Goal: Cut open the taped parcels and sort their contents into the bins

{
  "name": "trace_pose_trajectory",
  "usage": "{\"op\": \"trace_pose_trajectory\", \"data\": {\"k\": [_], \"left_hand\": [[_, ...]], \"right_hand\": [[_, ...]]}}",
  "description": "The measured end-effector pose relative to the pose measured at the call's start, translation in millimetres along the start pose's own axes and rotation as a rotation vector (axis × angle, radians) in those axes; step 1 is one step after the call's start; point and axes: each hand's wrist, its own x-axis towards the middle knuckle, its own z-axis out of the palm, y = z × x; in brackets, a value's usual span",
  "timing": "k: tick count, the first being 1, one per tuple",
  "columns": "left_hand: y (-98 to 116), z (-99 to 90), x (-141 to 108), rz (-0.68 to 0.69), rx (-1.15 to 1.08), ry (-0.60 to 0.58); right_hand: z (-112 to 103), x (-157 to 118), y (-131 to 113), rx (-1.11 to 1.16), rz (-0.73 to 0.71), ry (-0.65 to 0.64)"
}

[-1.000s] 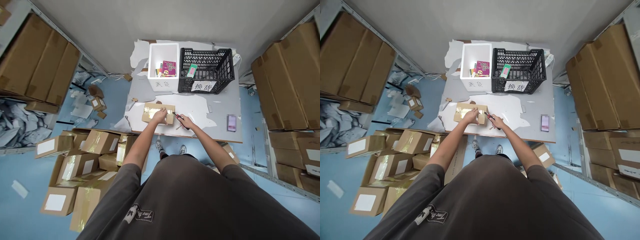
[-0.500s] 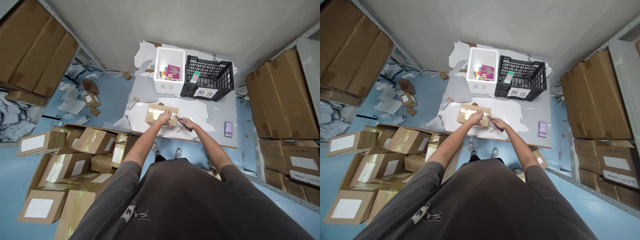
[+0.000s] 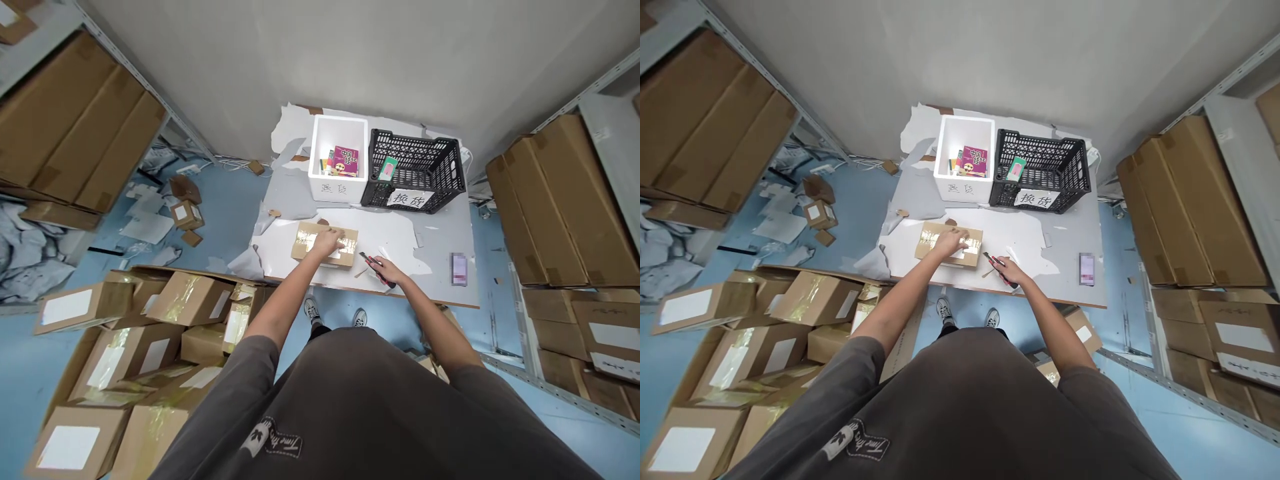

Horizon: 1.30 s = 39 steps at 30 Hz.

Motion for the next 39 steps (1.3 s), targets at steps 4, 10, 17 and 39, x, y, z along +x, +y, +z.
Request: {"op": "trace_pose_trajectory", "data": {"k": [4, 10, 17, 39], "left_hand": [[-6, 3.3, 20, -0.057, 0.060, -0.009], [-17, 20.6, 20, -0.019, 0.049, -0.012], [-16, 23.7, 4, 0.009, 0.027, 0.029], [-17, 47.2, -4, -0.010, -0.053, 0.124]], "right_hand": [[-4, -2, -2, -0.135, -0.052, 0.086], [-6, 15, -16, -0.564, -0.102, 0.204], [-7, 27, -20, -0.709, -0.160, 0.168], [-22, 32, -10, -0.736, -0.198, 0.177]]}}
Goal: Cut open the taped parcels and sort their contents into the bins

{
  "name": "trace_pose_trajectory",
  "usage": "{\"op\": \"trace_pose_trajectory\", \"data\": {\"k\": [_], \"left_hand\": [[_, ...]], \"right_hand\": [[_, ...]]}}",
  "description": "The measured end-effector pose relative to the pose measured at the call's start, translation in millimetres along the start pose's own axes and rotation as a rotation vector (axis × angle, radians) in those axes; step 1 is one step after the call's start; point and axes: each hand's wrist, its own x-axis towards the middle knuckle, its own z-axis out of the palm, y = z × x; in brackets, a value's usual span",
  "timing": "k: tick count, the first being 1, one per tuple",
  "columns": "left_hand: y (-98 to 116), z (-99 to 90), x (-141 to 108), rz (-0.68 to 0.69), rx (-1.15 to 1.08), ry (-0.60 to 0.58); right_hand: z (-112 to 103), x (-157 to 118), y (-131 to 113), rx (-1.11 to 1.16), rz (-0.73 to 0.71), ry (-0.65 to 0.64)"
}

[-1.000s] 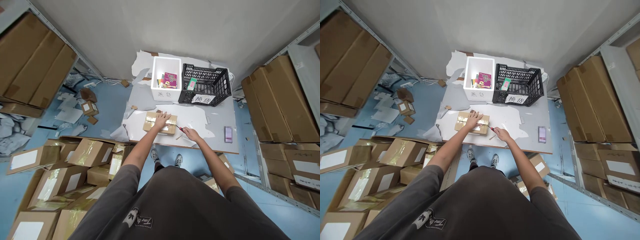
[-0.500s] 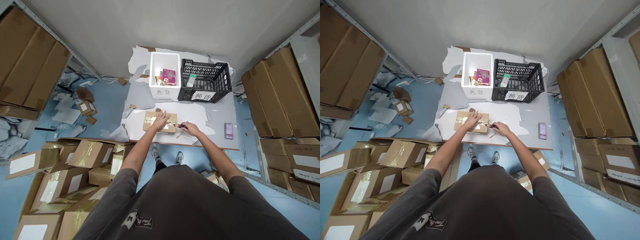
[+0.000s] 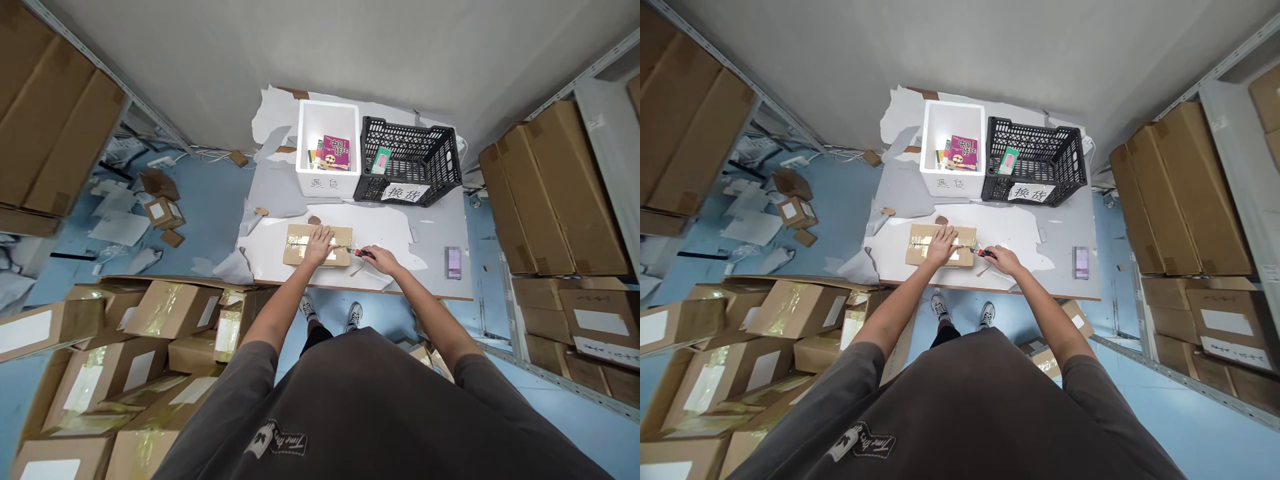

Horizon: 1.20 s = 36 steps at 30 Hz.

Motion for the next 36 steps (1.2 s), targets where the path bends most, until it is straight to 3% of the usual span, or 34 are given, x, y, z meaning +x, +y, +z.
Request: {"op": "trace_pose_trajectory", "data": {"k": [3, 12, 23, 36], "left_hand": [[-2, 6.9, 3, 0.001, -0.031, 0.036], [-17, 43.6, 9, 0.071, -0.128, 0.291], [-21, 49.0, 9, 0.090, -0.105, 0.305], [-25, 53.8, 7, 0.082, -0.096, 0.357]], "right_hand": [[1, 3, -1, -0.019, -0.006, 0.015], [-4, 17, 8, -0.165, -0.087, 0.033], [-11, 32, 17, -0.322, -0.193, 0.016], [-20, 27, 28, -0.244, -0.183, -0.001]]}}
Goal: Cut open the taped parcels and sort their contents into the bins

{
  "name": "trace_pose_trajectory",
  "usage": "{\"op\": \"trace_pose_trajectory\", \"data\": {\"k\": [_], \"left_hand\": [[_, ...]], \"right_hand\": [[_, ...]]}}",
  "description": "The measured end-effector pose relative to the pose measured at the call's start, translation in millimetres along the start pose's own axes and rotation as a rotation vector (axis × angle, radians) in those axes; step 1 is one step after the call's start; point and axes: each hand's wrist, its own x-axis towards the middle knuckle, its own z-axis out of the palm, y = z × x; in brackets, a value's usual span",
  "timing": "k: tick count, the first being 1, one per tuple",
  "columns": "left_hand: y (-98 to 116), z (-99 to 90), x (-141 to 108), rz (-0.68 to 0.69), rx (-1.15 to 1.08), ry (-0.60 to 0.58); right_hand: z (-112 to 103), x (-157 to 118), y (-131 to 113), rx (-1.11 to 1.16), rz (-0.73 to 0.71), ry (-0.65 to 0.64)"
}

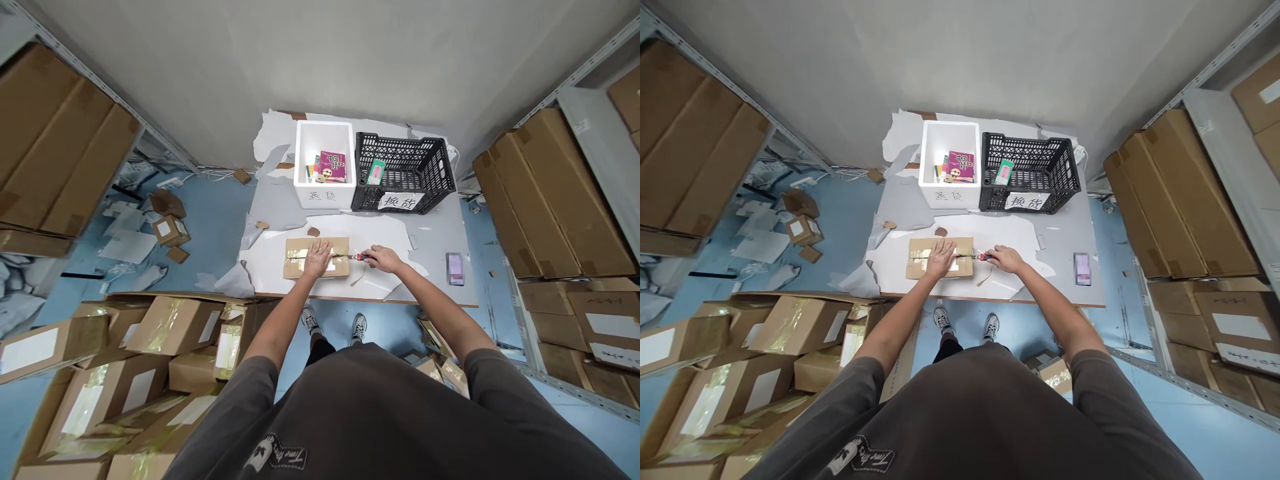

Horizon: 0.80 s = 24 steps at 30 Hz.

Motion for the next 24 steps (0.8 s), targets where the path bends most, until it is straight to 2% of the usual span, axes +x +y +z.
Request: {"op": "trace_pose_trajectory", "data": {"k": [3, 7, 14, 17, 20, 24], "left_hand": [[-4, 2.6, 1, 0.008, -0.020, 0.010], [-6, 4.1, -1, 0.041, -0.039, 0.002], [4, -4.1, -27, 0.177, -0.040, 0.052], [7, -10.4, -27, 0.138, -0.022, 0.058], [8, -15.5, -16, 0.048, -0.009, 0.036], [7, -19.2, -1, -0.002, -0.023, -0.010]], "right_hand": [[1, -7, 1, 0.043, 0.000, 0.001], [9, -10, -10, 0.078, -0.020, 0.010], [22, -11, -18, 0.129, 0.025, 0.033], [21, -12, -16, 0.125, 0.027, 0.030], [19, -12, -17, 0.118, 0.037, 0.037], [20, -14, -21, 0.158, 0.073, 0.050]]}}
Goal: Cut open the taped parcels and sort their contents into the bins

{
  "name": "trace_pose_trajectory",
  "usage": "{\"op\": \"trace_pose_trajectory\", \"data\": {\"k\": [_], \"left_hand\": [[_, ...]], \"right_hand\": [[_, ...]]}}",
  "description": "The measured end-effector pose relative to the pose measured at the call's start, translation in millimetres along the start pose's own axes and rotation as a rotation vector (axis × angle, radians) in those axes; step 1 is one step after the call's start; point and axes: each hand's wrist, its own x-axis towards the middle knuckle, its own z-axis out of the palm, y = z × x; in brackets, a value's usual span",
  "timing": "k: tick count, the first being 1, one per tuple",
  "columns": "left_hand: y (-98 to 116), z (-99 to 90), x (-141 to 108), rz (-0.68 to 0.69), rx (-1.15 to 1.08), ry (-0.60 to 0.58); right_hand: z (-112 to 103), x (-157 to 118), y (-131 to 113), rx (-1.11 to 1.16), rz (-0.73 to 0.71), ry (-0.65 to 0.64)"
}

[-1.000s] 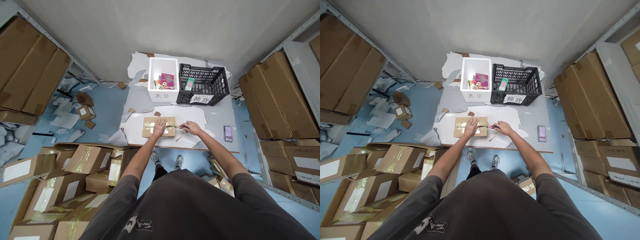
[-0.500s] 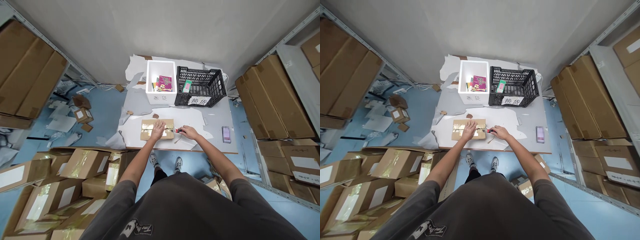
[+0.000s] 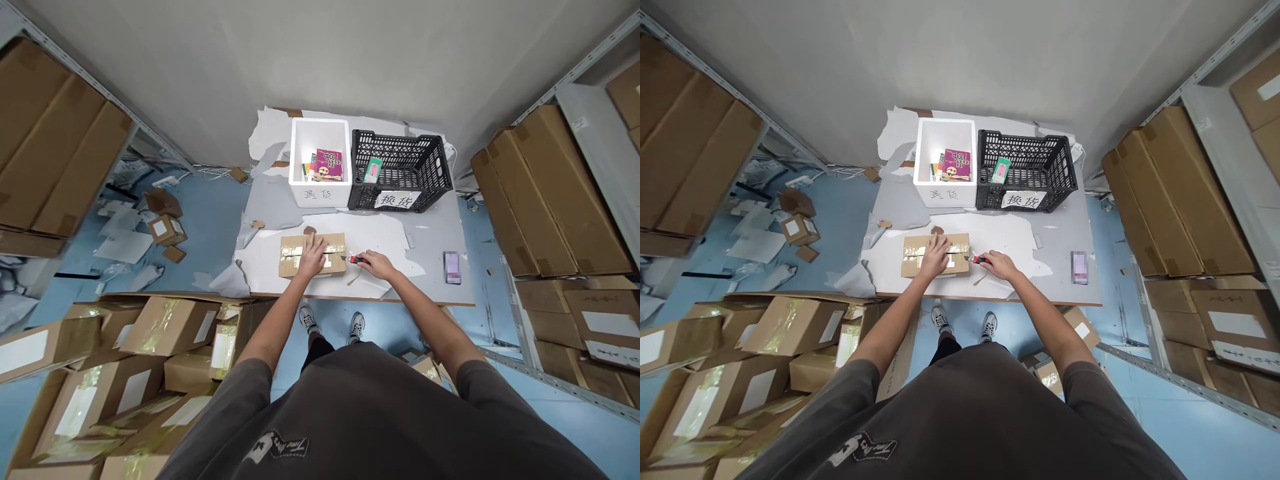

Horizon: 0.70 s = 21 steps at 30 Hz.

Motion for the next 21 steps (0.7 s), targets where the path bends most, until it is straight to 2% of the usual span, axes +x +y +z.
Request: {"op": "trace_pose_trajectory", "data": {"k": [7, 11, 16, 21], "left_hand": [[-1, -2.9, 1, -0.022, 0.008, -0.020], [-2, -5.8, 7, 0.014, 0.027, -0.023], [-2, -3.6, 18, 0.100, 0.027, -0.058], [-6, 6.2, 30, 0.131, 0.044, -0.156]], "right_hand": [[18, -10, -6, 0.056, 0.082, 0.057], [26, -15, -9, 0.083, 0.114, 0.063], [25, -16, -13, 0.065, 0.133, 0.063], [17, -12, -18, 0.014, 0.177, 0.037]]}}
